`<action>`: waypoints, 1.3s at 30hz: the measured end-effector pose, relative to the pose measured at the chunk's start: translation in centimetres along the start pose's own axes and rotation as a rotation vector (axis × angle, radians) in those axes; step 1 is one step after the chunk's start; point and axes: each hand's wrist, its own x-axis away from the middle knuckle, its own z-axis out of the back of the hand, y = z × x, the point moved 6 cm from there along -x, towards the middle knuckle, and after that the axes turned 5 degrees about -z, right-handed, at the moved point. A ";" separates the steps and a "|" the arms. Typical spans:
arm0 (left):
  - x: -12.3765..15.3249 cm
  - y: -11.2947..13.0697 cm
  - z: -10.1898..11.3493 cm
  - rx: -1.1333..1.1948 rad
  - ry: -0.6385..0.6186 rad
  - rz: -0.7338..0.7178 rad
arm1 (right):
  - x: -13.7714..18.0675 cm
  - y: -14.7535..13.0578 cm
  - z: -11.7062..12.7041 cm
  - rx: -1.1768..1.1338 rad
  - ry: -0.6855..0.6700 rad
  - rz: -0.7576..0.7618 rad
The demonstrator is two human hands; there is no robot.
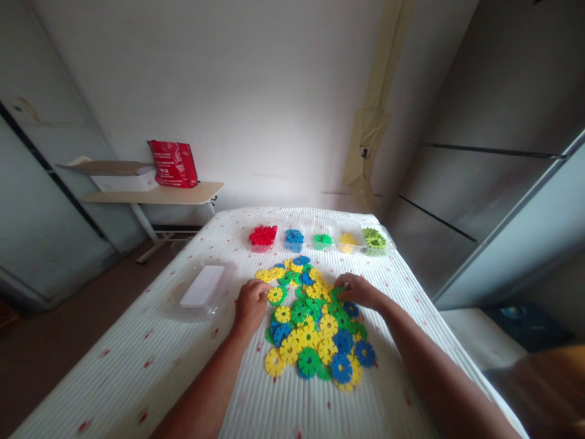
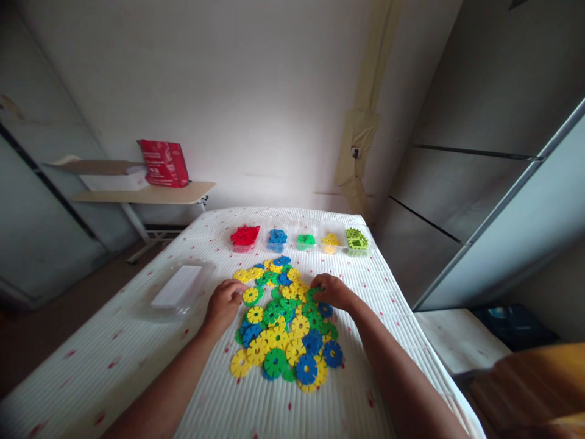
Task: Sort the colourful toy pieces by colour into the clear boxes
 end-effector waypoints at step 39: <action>0.0 0.2 0.2 -0.004 -0.003 0.023 | 2.6 -1.3 1.5 -0.370 -0.110 0.021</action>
